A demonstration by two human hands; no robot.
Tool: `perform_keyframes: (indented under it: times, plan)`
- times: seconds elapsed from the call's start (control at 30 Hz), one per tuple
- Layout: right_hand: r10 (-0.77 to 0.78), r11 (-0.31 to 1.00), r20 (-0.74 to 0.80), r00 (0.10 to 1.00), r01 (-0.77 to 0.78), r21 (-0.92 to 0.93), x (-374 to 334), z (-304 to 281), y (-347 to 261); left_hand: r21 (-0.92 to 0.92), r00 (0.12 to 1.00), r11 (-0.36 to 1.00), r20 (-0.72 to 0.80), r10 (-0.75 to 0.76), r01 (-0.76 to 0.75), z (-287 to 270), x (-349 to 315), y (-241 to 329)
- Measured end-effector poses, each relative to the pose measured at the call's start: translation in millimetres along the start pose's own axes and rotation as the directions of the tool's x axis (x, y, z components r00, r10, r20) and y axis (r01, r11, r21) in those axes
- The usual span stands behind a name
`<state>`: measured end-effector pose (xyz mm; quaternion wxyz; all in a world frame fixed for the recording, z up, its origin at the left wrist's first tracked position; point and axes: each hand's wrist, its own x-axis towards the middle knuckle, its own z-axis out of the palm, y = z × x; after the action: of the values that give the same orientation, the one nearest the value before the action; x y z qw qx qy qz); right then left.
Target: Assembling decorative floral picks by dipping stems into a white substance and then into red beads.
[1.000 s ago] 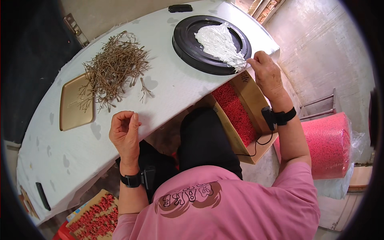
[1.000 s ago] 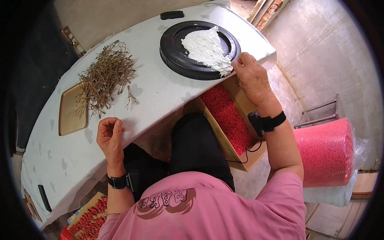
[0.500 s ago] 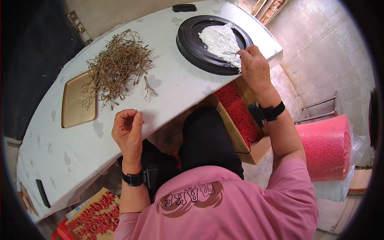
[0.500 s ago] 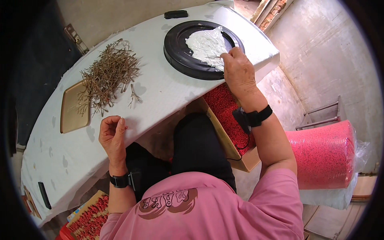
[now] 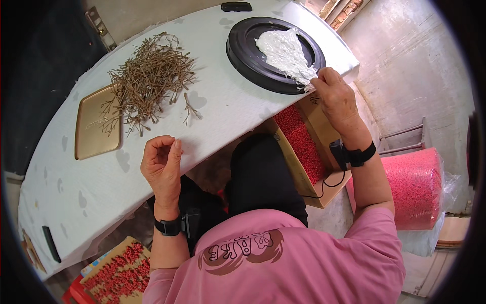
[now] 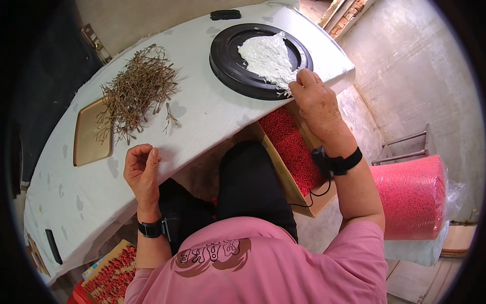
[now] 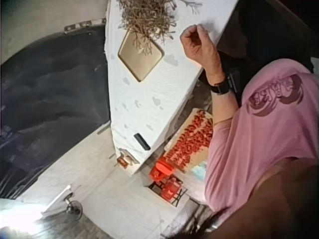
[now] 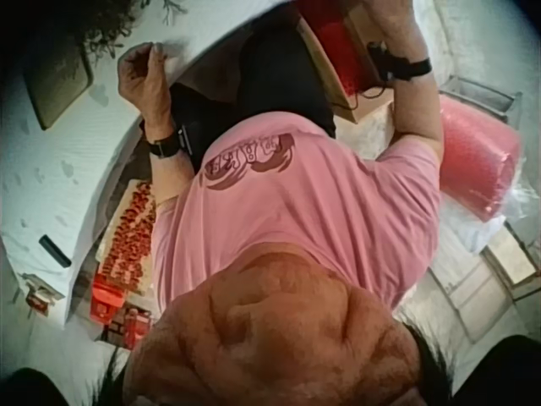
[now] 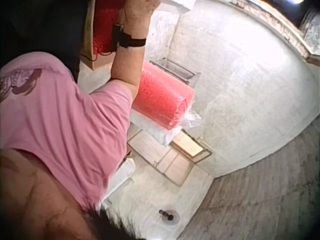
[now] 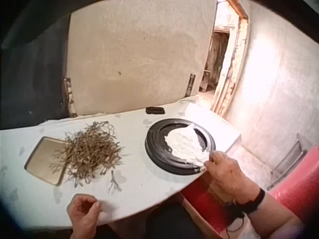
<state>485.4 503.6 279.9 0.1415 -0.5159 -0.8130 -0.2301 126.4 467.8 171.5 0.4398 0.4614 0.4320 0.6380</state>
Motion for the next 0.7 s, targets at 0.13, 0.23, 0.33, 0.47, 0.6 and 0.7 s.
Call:
perform_keyframes:
  times: [0.13,0.23,0.33,0.47,0.6,0.7]
  plan:
    - [0.044,0.999,-0.038,0.998,-0.044,-0.002,-4,-6,5,-0.004,1.000,1.000,0.006,0.006,-0.006,0,1,0]
    - [0.118,0.991,-0.106,0.987,-0.124,-0.051,-2,-7,14,-0.008,1.000,1.000,-0.010,0.017,-0.017,3,2,1]
    - [0.209,0.978,-0.194,0.958,-0.204,0.047,8,-3,19,0.001,1.000,1.000,-0.001,0.015,-0.015,2,1,1]
    - [0.513,0.786,-0.092,0.853,-0.424,0.450,17,17,20,-0.012,1.000,1.000,0.006,0.021,-0.021,2,1,-1]
    - [0.652,0.513,0.134,0.746,-0.564,0.647,25,27,2,-0.002,1.000,1.000,0.008,0.021,-0.021,2,1,1]
    - [0.603,0.612,0.097,0.792,-0.537,0.580,20,39,2,-0.005,1.000,1.000,0.005,0.018,-0.018,1,1,2]
